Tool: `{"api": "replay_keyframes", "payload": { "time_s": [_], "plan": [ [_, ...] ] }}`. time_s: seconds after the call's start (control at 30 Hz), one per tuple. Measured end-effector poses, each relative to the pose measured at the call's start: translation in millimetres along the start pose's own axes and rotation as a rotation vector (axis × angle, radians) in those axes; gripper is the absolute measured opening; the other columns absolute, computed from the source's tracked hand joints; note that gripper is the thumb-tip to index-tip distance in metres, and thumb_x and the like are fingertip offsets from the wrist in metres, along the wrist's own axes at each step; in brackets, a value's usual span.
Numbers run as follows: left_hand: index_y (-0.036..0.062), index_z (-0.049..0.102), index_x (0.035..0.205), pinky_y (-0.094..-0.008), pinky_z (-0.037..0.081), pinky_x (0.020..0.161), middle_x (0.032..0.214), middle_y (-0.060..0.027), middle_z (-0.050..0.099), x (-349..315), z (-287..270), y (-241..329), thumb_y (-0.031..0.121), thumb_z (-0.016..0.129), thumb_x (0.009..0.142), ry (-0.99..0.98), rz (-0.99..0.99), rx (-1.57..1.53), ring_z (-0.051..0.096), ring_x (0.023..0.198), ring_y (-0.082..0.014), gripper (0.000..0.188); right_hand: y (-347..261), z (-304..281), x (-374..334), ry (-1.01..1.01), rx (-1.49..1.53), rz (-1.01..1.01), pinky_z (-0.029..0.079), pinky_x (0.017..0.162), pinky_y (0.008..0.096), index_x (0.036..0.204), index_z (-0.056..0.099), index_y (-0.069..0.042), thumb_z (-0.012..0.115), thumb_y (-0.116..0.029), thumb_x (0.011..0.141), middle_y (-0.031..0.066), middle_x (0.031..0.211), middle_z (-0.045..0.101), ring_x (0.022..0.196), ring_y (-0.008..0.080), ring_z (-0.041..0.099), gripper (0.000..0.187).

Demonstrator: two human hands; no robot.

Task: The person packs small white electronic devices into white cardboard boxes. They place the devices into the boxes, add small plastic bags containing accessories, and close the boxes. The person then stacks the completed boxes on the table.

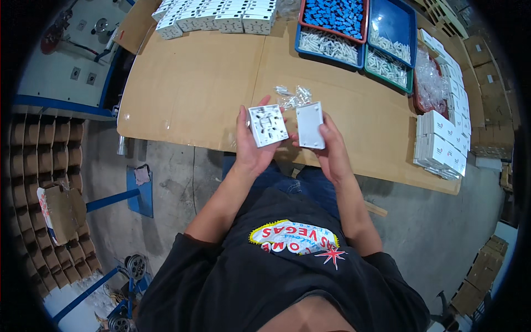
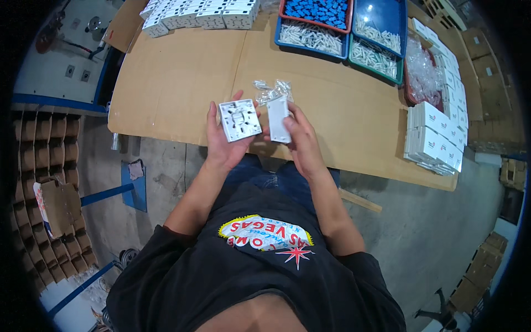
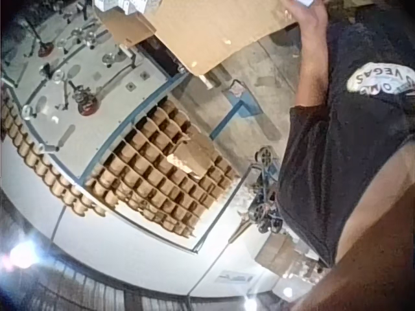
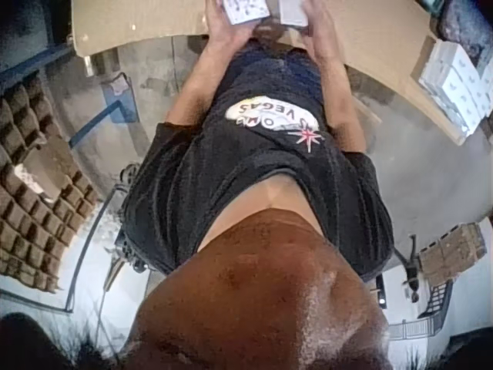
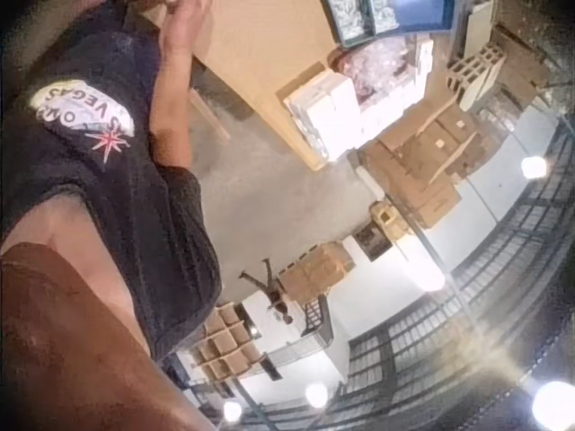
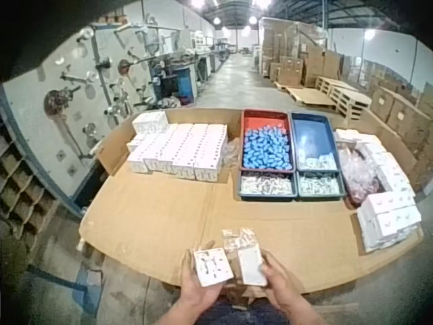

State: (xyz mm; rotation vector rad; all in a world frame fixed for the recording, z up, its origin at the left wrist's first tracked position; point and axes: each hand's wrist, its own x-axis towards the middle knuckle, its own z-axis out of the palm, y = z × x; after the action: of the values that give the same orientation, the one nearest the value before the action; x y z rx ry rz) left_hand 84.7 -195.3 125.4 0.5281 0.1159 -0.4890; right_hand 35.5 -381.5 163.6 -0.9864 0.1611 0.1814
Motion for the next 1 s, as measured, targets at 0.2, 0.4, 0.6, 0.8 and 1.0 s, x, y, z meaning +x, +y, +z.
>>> {"api": "replay_keyframes", "payload": {
  "time_s": [0.2,0.4,0.6,0.8,1.0],
  "plan": [
    [0.0104,0.041,0.155,-0.0414,0.05,0.106,0.139,-0.0128,0.06,-9,36,-5,0.052,0.028,0.104,0.086,0.053,0.152,0.06,0.124,-0.0256,0.067,11,26,2,0.121,-0.846,-0.469,0.051,0.099,0.0381,0.139,0.058,-0.004,0.084,-0.018,0.083,0.0184,0.127,0.062,0.118,0.0298,0.064,0.064],
    [0.0085,0.043,0.153,-0.0416,0.049,0.106,0.138,-0.0136,0.061,-10,44,-7,0.047,0.026,0.102,0.088,0.112,0.189,0.06,0.124,-0.0255,0.066,10,36,-2,0.136,-1.051,-0.593,0.051,0.1,0.0407,0.134,0.063,-0.006,0.087,-0.021,0.078,0.0202,0.131,0.06,0.121,0.036,0.062,0.063],
    [0.0072,0.043,0.153,-0.0415,0.048,0.107,0.136,-0.0143,0.061,-11,47,-8,0.047,0.026,0.102,0.093,0.128,0.235,0.06,0.124,-0.026,0.066,12,39,-4,0.118,-1.049,-0.596,0.051,0.1,0.0409,0.135,0.063,-0.005,0.087,-0.019,0.076,0.0202,0.132,0.06,0.12,0.0359,0.062,0.065],
    [0.0069,0.04,0.154,-0.0418,0.046,0.109,0.14,-0.0148,0.059,-12,50,-8,0.048,0.026,0.102,0.072,0.137,0.25,0.058,0.127,-0.0272,0.068,13,40,-6,0.117,-1.052,-0.581,0.049,0.105,0.042,0.136,0.064,-0.007,0.087,-0.018,0.078,0.0221,0.139,0.058,0.127,0.0361,0.06,0.064],
    [0.0074,0.034,0.157,-0.042,0.043,0.113,0.148,-0.0155,0.053,-14,48,-11,0.044,0.033,0.102,-0.007,0.169,0.239,0.052,0.134,-0.0283,0.066,16,38,-5,0.096,-1.032,-0.606,0.049,0.106,0.0421,0.139,0.063,-0.007,0.086,-0.015,0.078,0.0219,0.143,0.055,0.13,0.0357,0.058,0.065]
  ]
}}
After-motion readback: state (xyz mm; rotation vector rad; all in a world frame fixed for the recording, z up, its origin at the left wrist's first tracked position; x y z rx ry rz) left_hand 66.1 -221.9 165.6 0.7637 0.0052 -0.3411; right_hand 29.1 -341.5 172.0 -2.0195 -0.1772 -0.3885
